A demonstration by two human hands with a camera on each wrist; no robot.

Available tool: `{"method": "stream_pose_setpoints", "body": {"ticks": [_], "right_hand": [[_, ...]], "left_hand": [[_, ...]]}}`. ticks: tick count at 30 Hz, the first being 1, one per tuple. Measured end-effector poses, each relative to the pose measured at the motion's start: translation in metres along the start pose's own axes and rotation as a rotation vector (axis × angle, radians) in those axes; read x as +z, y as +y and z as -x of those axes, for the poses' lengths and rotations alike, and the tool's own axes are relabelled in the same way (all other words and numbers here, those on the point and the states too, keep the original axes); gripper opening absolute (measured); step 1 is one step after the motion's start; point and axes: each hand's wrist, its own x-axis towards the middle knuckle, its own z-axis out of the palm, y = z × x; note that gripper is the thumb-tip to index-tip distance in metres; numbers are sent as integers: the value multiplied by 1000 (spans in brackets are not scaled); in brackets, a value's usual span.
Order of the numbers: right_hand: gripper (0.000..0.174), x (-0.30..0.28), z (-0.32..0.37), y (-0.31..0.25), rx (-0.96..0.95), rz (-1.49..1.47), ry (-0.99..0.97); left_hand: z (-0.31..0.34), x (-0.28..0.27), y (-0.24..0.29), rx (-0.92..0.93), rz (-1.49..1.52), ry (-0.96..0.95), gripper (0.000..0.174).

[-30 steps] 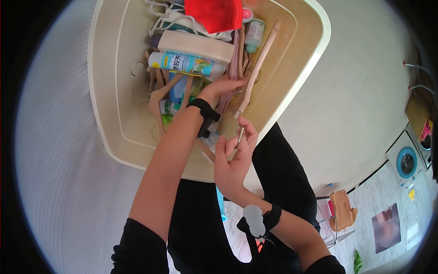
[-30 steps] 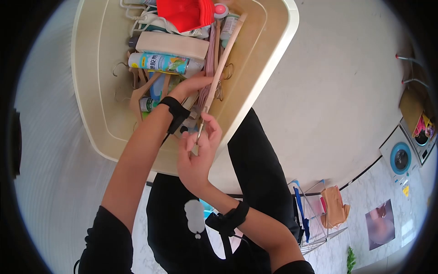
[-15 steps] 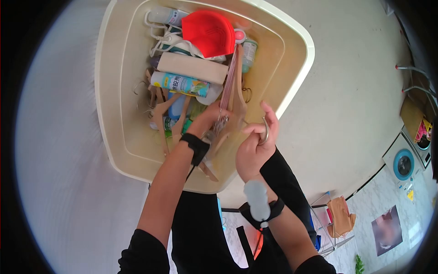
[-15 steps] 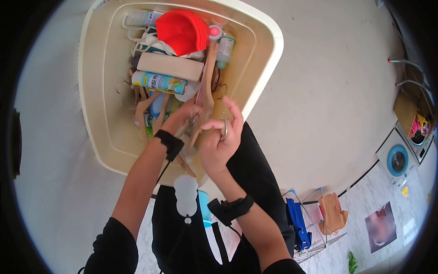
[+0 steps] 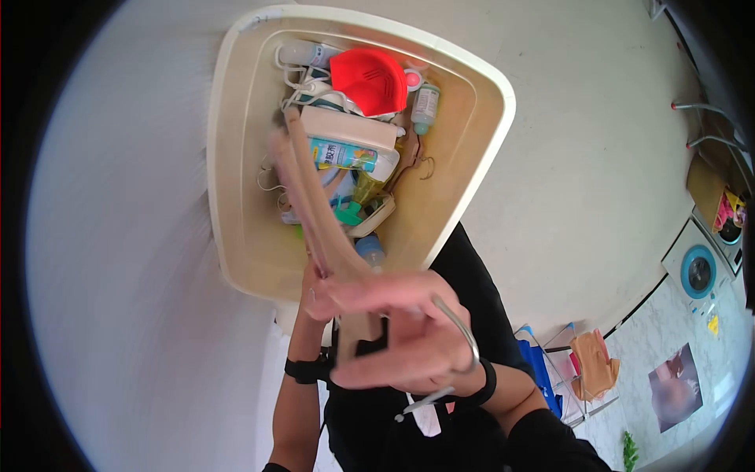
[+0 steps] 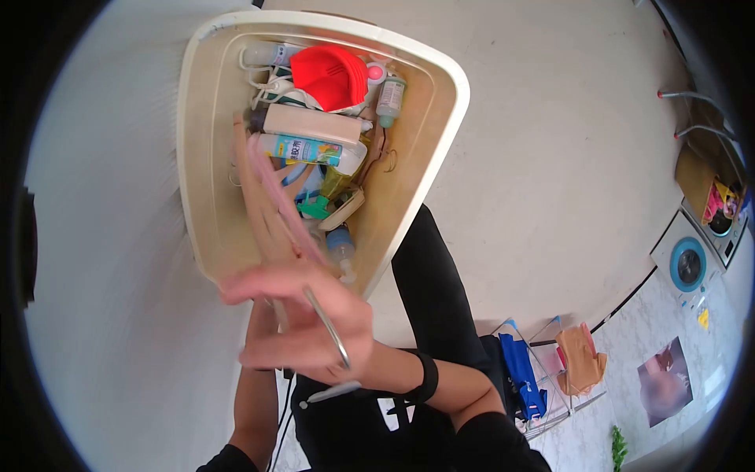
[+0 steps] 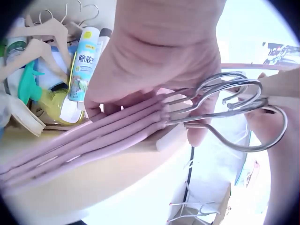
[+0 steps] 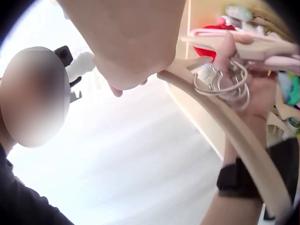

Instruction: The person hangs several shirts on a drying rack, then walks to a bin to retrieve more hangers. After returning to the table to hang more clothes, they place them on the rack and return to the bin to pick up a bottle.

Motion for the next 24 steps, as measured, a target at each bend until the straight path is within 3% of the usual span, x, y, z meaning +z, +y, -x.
{"method": "stream_pose_setpoints", "body": {"ticks": [2,3,5,7,11,13,14,16,19,20,22,24], "right_hand": [[19,8,-1,-25,15,-81,-71],[22,13,-4,-31,-171,-23,-52],[23,18,-6,-46,-119,83,-71],[22,19,-5,-56,98,392,-185],[42,36,22,0,7,371,-224],[31,52,40,6,343,193,-340],[31,61,44,7,347,190,-345],[36,74,47,7,362,523,-479],[24,85,45,-2,478,368,-494],[25,90,40,-19,639,228,-464],[27,96,49,-19,510,395,-579],[31,96,59,-23,535,332,-569]], "left_hand": [[20,-5,17,-16,14,59,20],[36,-9,25,23,144,129,21],[65,-17,44,53,274,213,22],[92,-21,59,72,364,76,26],[141,7,95,198,531,-53,33],[153,10,92,158,480,-64,39],[157,7,85,112,430,-77,45],[161,-7,57,84,407,-46,49],[171,-16,44,35,512,-26,49],[175,-18,40,16,545,-22,50],[181,-20,34,-26,607,-19,50],[188,-19,32,-61,668,-21,51]]}}
